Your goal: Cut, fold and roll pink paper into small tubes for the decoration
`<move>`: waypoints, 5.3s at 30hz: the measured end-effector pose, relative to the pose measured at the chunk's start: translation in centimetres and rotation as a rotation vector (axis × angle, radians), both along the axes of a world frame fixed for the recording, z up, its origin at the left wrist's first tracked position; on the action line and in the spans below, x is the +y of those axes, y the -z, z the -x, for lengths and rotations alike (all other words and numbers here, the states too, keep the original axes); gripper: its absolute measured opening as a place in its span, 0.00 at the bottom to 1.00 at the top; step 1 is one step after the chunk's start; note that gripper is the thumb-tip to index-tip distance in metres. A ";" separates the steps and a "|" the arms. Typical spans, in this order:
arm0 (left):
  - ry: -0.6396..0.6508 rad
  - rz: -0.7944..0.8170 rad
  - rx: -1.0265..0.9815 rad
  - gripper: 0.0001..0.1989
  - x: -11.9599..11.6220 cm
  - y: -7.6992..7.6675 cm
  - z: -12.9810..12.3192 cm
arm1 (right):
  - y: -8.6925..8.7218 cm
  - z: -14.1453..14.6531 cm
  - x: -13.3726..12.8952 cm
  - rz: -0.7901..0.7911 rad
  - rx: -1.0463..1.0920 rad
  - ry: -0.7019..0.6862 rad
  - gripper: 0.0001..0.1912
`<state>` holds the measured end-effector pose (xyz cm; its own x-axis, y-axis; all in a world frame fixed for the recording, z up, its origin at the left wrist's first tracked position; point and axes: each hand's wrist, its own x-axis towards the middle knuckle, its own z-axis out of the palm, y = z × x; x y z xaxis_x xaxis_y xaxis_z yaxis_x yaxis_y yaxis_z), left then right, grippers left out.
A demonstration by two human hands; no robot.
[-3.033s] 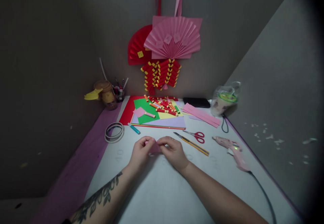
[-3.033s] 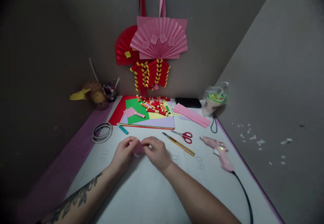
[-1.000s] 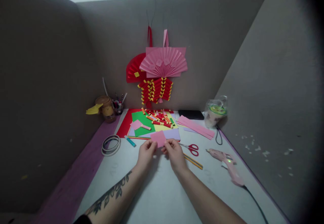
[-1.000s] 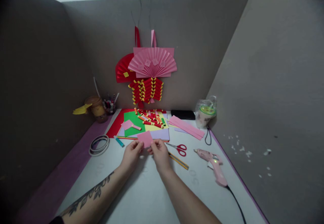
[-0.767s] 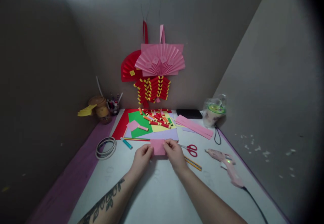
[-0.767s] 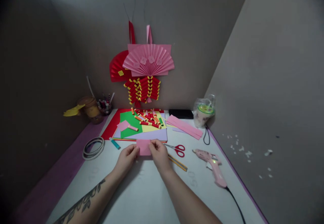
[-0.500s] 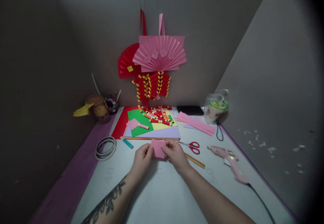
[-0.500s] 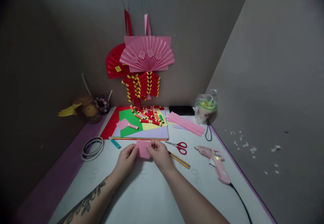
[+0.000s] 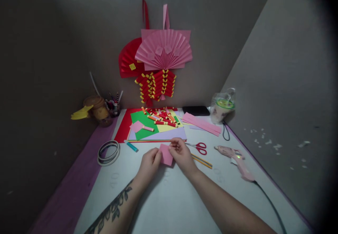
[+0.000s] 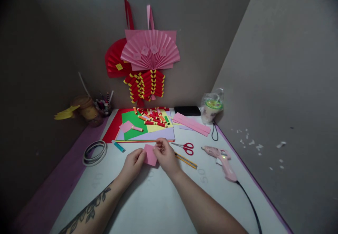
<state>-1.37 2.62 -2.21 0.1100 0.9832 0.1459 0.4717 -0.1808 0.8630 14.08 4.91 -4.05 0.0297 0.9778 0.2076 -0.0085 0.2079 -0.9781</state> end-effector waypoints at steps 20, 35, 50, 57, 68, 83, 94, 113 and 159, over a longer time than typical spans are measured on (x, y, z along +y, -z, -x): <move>0.039 0.044 -0.126 0.15 0.2 0.5 0.1 | -0.5 -0.4 -0.6 -0.248 -0.243 0.038 0.07; 0.027 0.302 -0.427 0.12 0.3 0.0 -0.2 | -0.5 0.1 0.1 0.179 0.242 0.121 0.19; -0.024 0.317 -0.323 0.18 0.1 -0.1 -0.2 | -0.1 0.0 0.0 0.142 0.234 0.106 0.16; -0.127 0.202 -0.337 0.19 0.3 0.0 0.0 | 0.1 0.8 -0.4 0.152 0.382 -0.055 0.26; -0.166 0.169 -0.386 0.18 -0.2 -0.7 -0.3 | -0.5 1.4 -1.0 0.241 0.387 -0.053 0.27; -0.080 0.129 -0.488 0.15 0.3 0.0 0.2 | -0.3 1.0 -1.5 -0.005 -0.012 -0.121 0.14; -0.107 0.105 -0.455 0.11 0.1 -0.6 -0.1 | 0.3 1.0 -1.1 0.106 -0.040 -0.151 0.12; -0.009 0.228 -0.563 0.22 -0.2 -0.8 -0.4 | -1.1 0.5 -1.1 0.147 0.002 -0.212 0.07; 0.067 0.118 -0.200 0.11 -0.2 -2.1 0.4 | -1.2 1.8 -1.7 0.098 -0.150 -0.274 0.07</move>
<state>-1.78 2.38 -0.15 0.1555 0.9862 0.0563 0.2791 -0.0986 0.9552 12.26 3.18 -2.81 -0.2609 0.9608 0.0939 0.0946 0.1222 -0.9880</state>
